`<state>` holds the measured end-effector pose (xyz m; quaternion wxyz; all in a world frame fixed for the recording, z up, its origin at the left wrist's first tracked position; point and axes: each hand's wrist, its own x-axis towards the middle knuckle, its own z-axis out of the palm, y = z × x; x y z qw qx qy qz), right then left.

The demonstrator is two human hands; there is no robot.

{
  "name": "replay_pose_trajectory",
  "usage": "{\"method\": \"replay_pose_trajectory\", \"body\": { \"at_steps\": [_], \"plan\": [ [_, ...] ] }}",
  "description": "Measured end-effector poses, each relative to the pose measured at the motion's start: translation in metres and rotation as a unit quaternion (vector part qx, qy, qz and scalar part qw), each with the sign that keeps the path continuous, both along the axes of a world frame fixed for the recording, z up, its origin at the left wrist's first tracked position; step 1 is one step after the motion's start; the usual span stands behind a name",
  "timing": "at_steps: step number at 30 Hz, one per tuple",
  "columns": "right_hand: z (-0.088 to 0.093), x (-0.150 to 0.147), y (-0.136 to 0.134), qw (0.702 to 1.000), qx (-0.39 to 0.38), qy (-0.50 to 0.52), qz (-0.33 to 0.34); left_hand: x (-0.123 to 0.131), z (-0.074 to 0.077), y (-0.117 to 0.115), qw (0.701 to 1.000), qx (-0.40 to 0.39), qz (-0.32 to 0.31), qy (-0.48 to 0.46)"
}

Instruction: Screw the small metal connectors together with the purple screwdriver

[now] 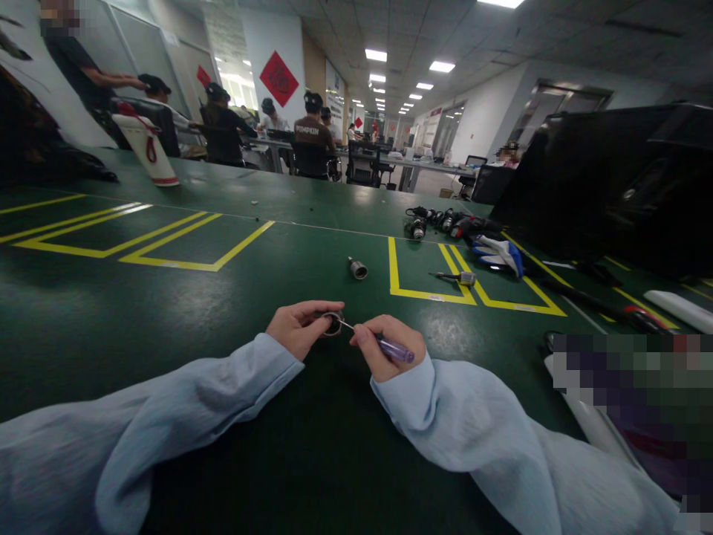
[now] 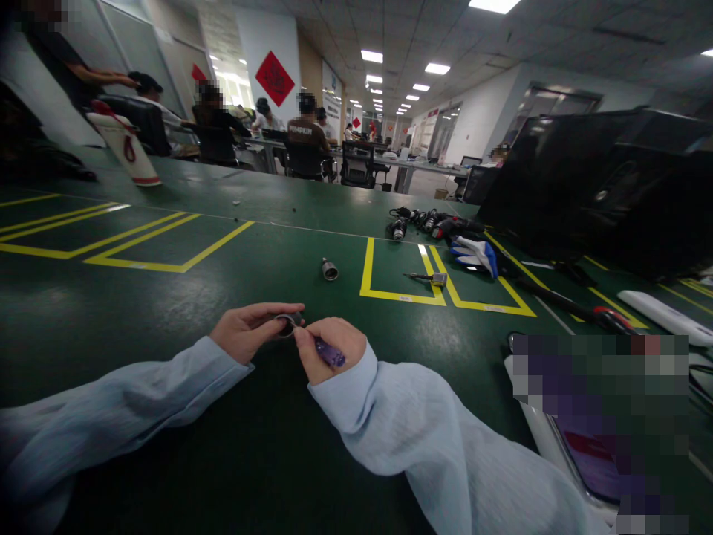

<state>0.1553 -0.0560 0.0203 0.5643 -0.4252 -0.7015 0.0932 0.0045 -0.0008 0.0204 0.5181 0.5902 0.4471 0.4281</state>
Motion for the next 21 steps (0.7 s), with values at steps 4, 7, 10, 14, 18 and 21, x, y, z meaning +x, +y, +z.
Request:
{"method": "replay_pose_trajectory", "body": {
  "at_steps": [4,7,10,14,18,21],
  "plan": [
    [-0.003,0.001,0.004,0.989,-0.100,0.104,-0.009,-0.001,0.003,-0.002,0.999,-0.034,-0.017,-0.013],
    [-0.006,0.001,0.008,0.983,-0.127,0.129,-0.005,-0.001,0.002,-0.004,0.999,-0.019,-0.019,-0.034],
    [-0.006,0.000,0.010,0.984,-0.132,0.123,0.001,-0.001,-0.001,-0.004,0.999,-0.005,-0.027,-0.044],
    [-0.002,-0.001,0.009,0.986,-0.135,0.093,0.005,-0.002,-0.001,-0.005,0.998,0.008,-0.043,-0.035],
    [0.000,-0.001,0.009,0.986,-0.152,0.070,0.006,-0.001,-0.001,-0.005,0.998,0.026,-0.043,-0.027],
    [0.000,-0.001,0.011,0.983,-0.175,0.058,-0.004,-0.001,-0.005,-0.005,0.998,0.049,-0.049,-0.010]
  ]
}}
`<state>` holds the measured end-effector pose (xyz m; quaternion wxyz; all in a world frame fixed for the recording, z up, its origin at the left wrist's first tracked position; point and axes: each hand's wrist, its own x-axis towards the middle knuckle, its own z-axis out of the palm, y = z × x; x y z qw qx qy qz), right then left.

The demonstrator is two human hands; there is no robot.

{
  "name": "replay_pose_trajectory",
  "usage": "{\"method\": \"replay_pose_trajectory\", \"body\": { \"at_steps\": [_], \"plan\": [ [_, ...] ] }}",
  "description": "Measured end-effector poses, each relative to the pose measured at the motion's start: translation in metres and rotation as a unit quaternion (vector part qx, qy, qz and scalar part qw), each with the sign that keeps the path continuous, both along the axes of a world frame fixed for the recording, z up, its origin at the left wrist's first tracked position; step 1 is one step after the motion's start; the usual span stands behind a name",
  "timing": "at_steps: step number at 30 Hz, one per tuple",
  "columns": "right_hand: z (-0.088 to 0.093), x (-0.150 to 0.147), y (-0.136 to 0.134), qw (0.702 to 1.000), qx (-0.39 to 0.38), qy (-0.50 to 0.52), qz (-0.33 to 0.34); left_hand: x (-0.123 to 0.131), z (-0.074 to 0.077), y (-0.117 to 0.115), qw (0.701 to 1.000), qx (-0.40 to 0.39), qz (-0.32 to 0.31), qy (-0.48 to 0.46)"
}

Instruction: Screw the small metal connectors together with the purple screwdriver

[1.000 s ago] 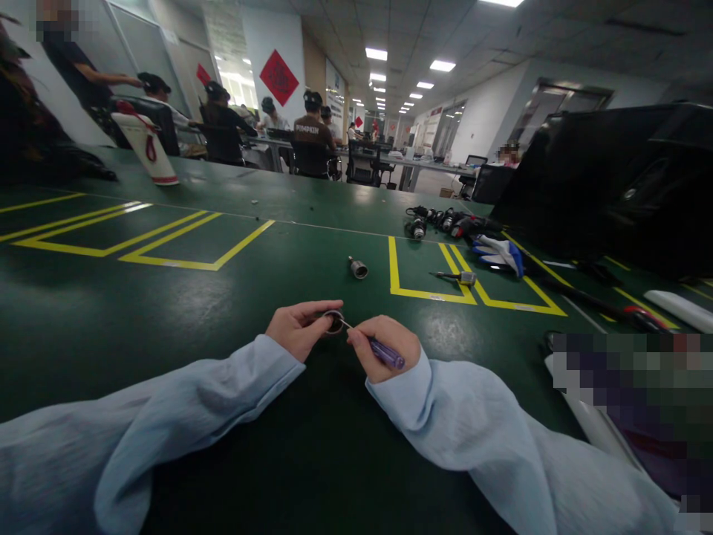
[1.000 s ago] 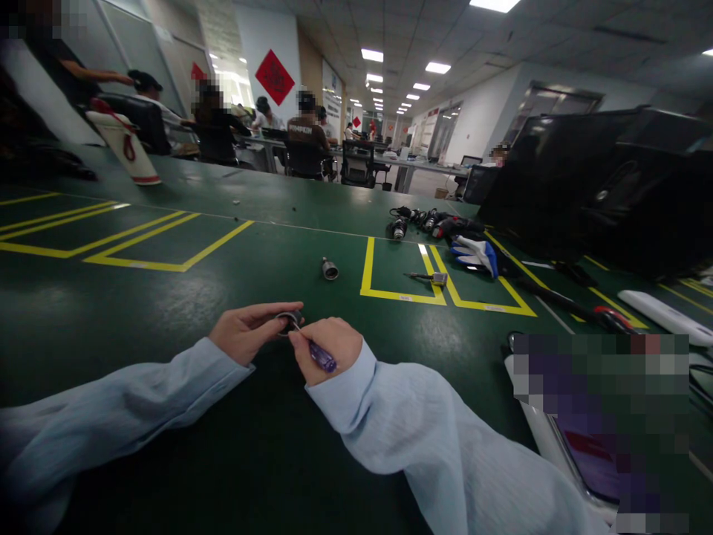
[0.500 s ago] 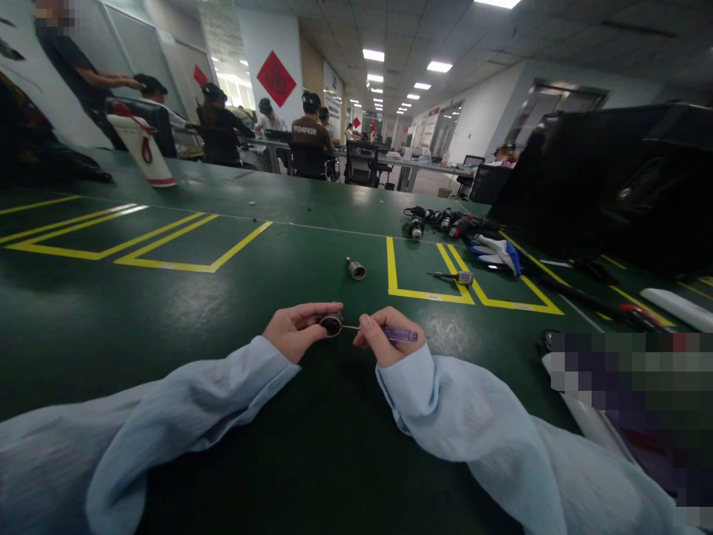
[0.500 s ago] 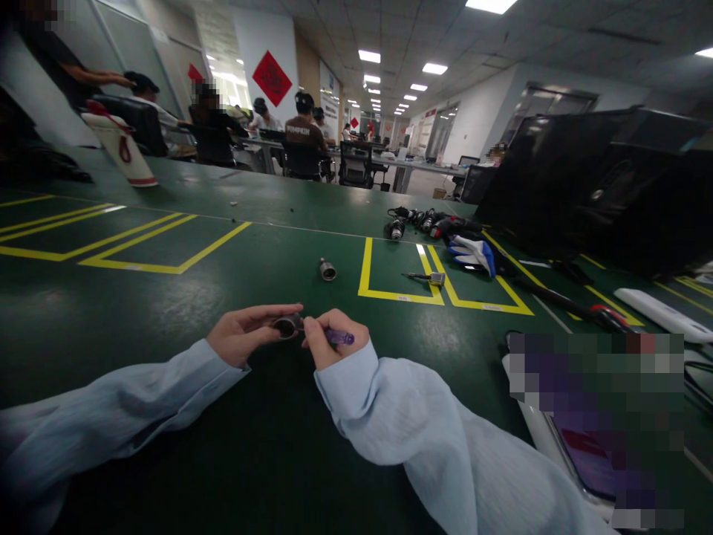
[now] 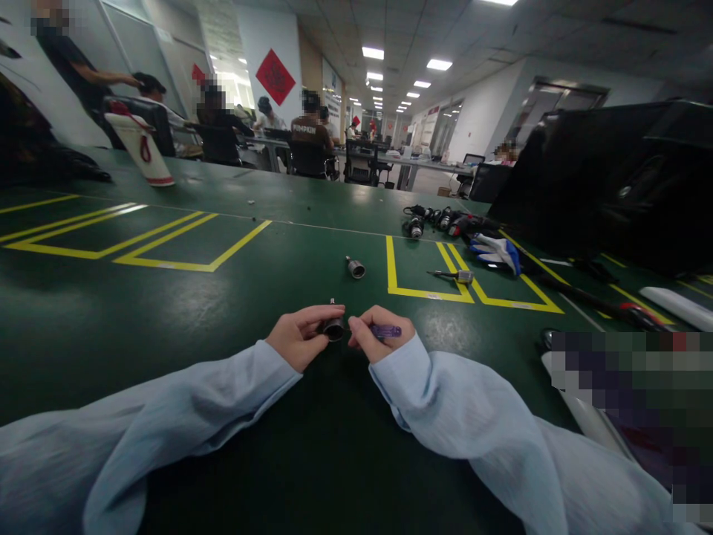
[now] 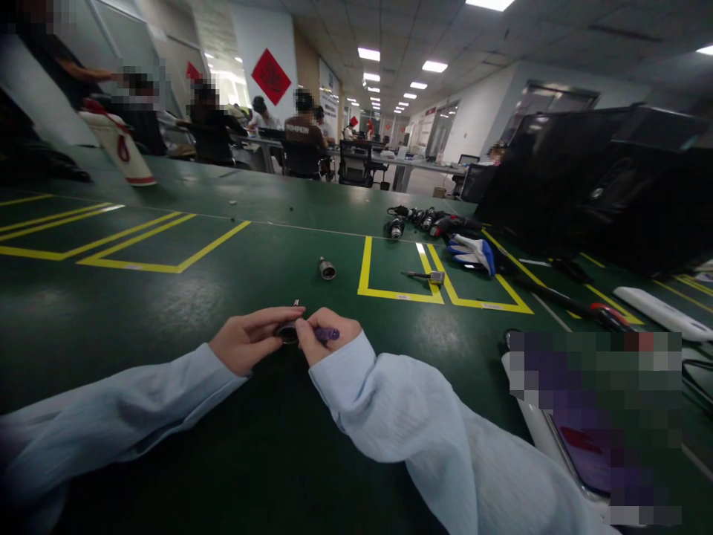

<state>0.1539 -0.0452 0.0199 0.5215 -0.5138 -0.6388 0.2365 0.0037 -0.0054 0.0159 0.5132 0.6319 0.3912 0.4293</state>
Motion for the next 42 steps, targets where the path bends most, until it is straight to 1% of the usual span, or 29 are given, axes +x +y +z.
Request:
{"method": "replay_pose_trajectory", "body": {
  "at_steps": [4,6,10,14,17,21,23,27,29,32,36,40,42],
  "plan": [
    [0.0006,-0.0028,0.0034,0.999,-0.030,-0.013,-0.007,-0.0007,-0.0071,0.0017,0.999,0.030,-0.002,0.015],
    [0.0016,-0.0039,0.0051,0.999,-0.043,-0.022,-0.014,-0.0007,-0.0080,0.0013,0.999,0.032,-0.001,0.017],
    [0.0036,-0.0033,0.0081,0.997,-0.077,-0.011,-0.008,0.0010,-0.0037,-0.0015,1.000,0.010,0.002,0.016],
    [0.0033,-0.0031,0.0089,0.992,-0.114,0.059,-0.005,0.0020,-0.0009,-0.0020,1.000,0.007,0.004,0.009],
    [0.0020,-0.0042,0.0087,0.988,-0.120,0.096,-0.007,0.0022,-0.0014,-0.0017,1.000,0.011,0.008,0.011],
    [0.0016,-0.0048,0.0097,0.991,-0.116,0.060,-0.014,0.0028,-0.0008,-0.0032,1.000,0.012,0.018,0.017],
    [0.0026,-0.0049,0.0099,0.990,-0.123,0.062,-0.013,0.0027,-0.0006,-0.0037,1.000,0.015,0.018,0.019],
    [0.0046,-0.0058,0.0089,0.983,-0.128,0.133,0.007,0.0015,-0.0033,-0.0023,0.999,0.023,0.010,0.024],
    [0.0052,-0.0059,0.0087,0.978,-0.132,0.162,0.015,0.0013,-0.0053,-0.0015,0.999,0.032,0.016,0.020],
    [0.0065,-0.0053,0.0088,0.976,-0.142,0.162,0.016,0.0012,-0.0065,-0.0018,0.998,0.057,0.027,0.017],
    [0.0067,-0.0054,0.0089,0.977,-0.147,0.152,0.010,0.0016,-0.0056,-0.0041,0.998,0.054,0.008,0.037],
    [0.0029,-0.0054,0.0101,0.962,-0.143,0.232,0.033,0.0033,-0.0051,-0.0050,0.996,0.071,0.044,0.019],
    [0.0007,-0.0048,0.0105,0.948,-0.147,0.280,0.045,0.0040,-0.0041,-0.0045,0.997,0.053,0.056,0.012]
  ]
}}
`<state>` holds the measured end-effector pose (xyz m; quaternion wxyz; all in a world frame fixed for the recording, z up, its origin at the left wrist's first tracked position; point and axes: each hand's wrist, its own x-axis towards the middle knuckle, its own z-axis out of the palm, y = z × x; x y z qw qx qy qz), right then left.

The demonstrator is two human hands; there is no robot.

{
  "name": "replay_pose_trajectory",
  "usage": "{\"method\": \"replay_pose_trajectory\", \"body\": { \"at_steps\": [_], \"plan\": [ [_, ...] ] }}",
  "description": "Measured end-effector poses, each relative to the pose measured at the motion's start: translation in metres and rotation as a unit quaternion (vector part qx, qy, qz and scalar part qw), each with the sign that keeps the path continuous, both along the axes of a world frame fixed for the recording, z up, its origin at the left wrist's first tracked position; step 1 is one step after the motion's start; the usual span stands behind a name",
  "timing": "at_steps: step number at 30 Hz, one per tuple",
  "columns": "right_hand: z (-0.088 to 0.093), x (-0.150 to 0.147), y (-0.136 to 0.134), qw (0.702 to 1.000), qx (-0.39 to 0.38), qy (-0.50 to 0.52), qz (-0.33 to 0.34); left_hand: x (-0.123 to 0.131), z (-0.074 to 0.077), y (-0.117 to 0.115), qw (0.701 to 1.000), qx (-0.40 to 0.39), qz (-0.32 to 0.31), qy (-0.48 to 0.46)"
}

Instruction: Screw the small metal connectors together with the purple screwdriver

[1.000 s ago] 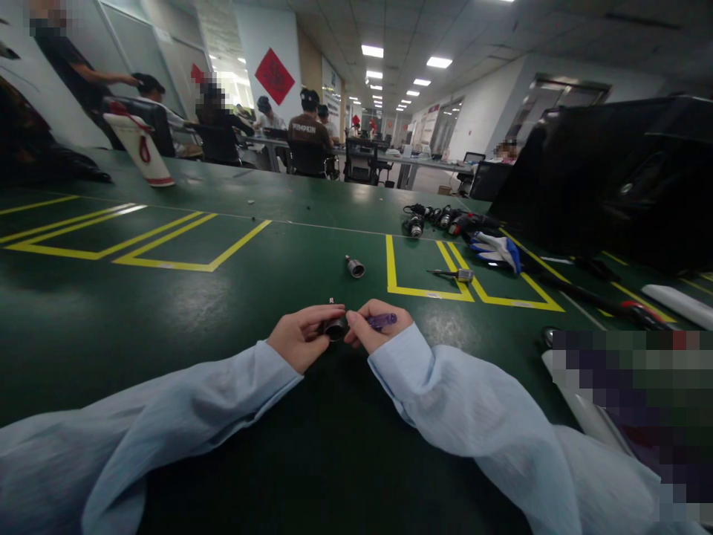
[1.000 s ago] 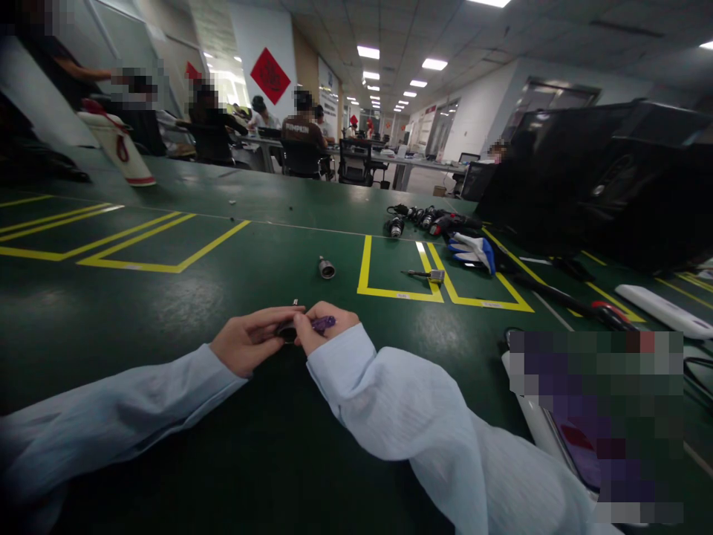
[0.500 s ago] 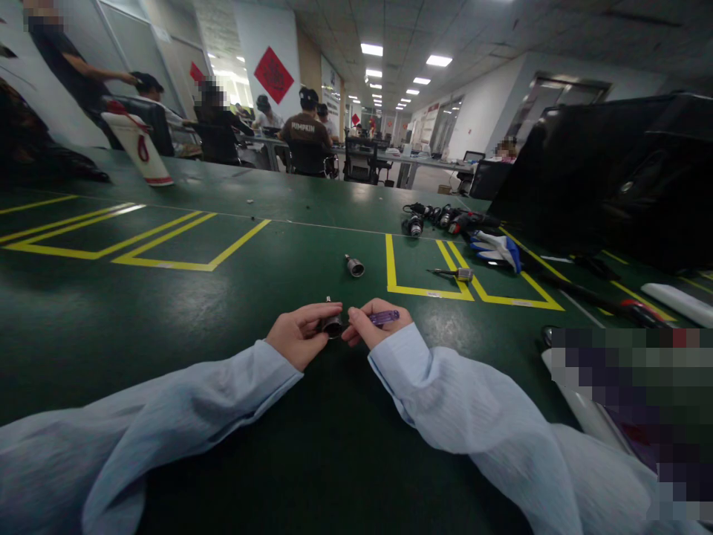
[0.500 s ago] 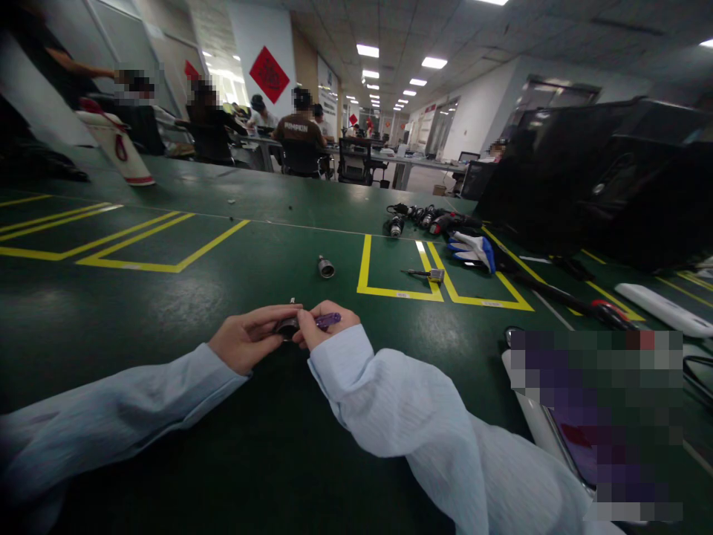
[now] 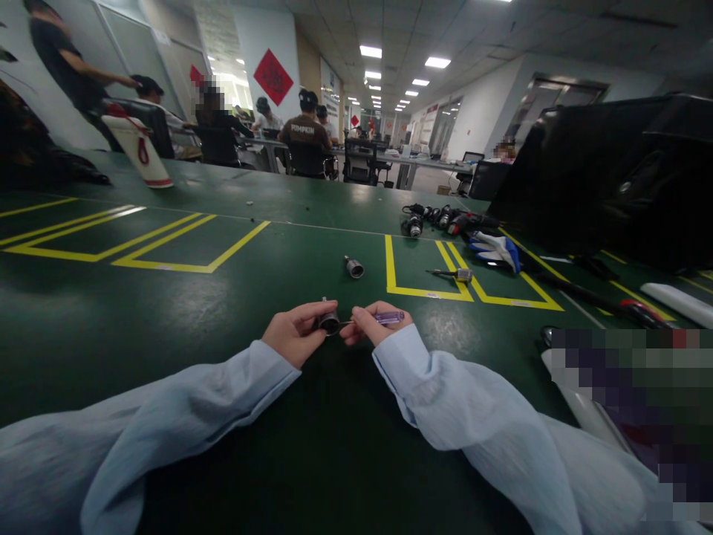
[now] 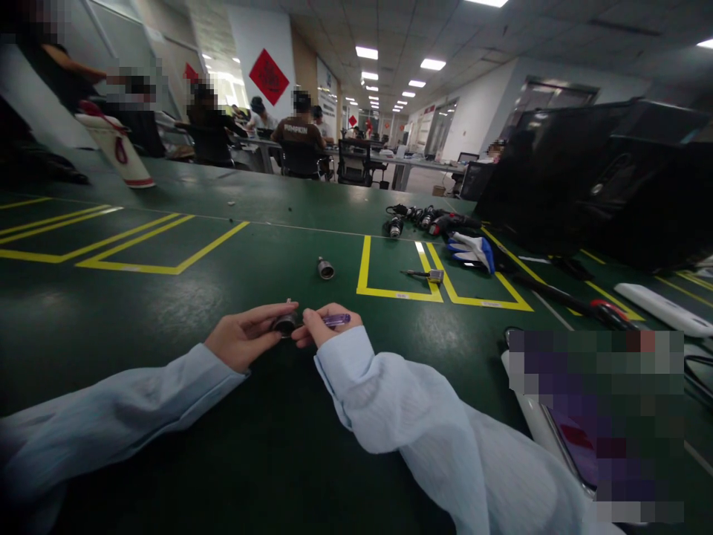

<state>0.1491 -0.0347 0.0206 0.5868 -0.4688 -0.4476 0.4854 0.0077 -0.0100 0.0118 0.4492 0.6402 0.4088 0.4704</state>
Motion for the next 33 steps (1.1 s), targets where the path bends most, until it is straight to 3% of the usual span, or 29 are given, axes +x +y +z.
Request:
{"method": "replay_pose_trajectory", "body": {
  "at_steps": [4,10,21,33],
  "plan": [
    [-0.003,0.000,-0.002,0.999,0.014,0.032,-0.001,0.000,0.004,0.002,0.998,-0.055,0.012,-0.011],
    [-0.005,-0.005,-0.010,0.996,0.077,-0.037,-0.024,-0.001,0.007,0.005,0.996,-0.086,0.032,0.000],
    [-0.012,-0.006,-0.015,0.975,0.156,-0.152,-0.045,0.000,0.012,0.003,0.995,-0.095,0.039,-0.010],
    [-0.014,-0.004,-0.017,0.953,0.202,-0.221,-0.035,-0.001,0.004,0.008,0.994,-0.102,0.046,0.021]
  ]
}}
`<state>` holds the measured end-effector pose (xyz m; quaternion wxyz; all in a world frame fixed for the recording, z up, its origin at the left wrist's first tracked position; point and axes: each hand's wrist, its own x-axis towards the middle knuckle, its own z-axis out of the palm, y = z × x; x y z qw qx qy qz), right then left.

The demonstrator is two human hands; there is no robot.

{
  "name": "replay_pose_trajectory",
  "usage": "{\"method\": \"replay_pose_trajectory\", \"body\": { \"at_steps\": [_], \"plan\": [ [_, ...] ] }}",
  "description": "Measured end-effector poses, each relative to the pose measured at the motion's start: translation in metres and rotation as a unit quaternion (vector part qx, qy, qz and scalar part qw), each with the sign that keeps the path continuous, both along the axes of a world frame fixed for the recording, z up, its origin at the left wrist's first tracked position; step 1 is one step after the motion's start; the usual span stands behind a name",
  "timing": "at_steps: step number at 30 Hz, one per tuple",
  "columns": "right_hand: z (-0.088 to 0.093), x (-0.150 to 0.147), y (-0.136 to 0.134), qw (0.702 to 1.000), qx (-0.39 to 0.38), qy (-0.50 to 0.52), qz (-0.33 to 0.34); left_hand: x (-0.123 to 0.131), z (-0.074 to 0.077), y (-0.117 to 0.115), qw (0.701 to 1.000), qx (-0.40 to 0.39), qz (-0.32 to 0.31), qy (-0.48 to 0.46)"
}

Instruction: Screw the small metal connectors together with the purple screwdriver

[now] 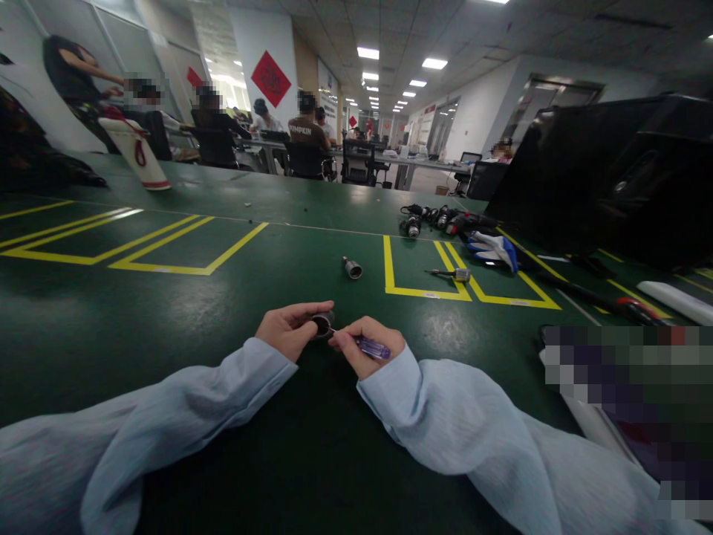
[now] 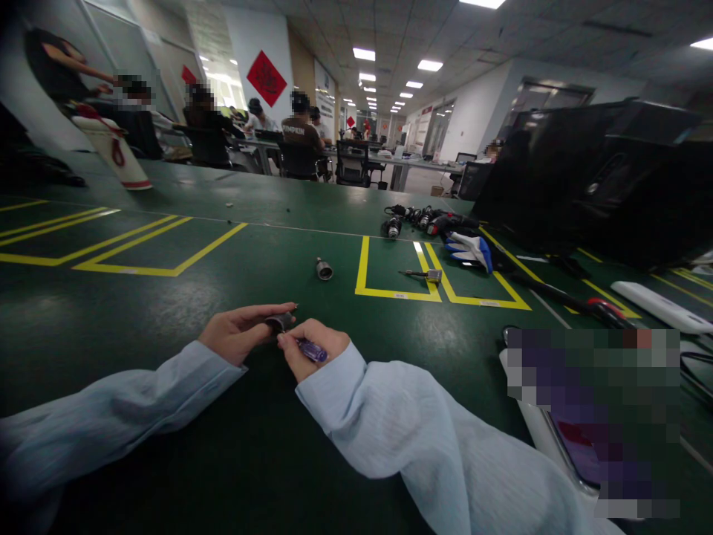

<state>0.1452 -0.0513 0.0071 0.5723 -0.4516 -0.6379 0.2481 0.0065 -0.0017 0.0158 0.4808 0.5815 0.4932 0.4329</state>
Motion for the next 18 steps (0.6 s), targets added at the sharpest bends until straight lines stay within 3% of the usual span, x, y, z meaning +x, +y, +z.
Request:
{"method": "replay_pose_trajectory", "body": {
  "at_steps": [10,15,18],
  "plan": [
    [0.002,0.001,-0.002,0.994,0.044,-0.098,-0.014,0.002,-0.003,0.004,0.999,-0.004,0.001,-0.038],
    [0.003,0.002,-0.004,0.997,0.039,-0.065,-0.017,0.000,-0.008,0.011,0.999,0.012,0.000,-0.030],
    [0.004,0.002,-0.005,0.998,0.049,-0.041,-0.010,-0.005,-0.009,0.029,0.998,0.054,0.038,-0.017]
  ]
}}
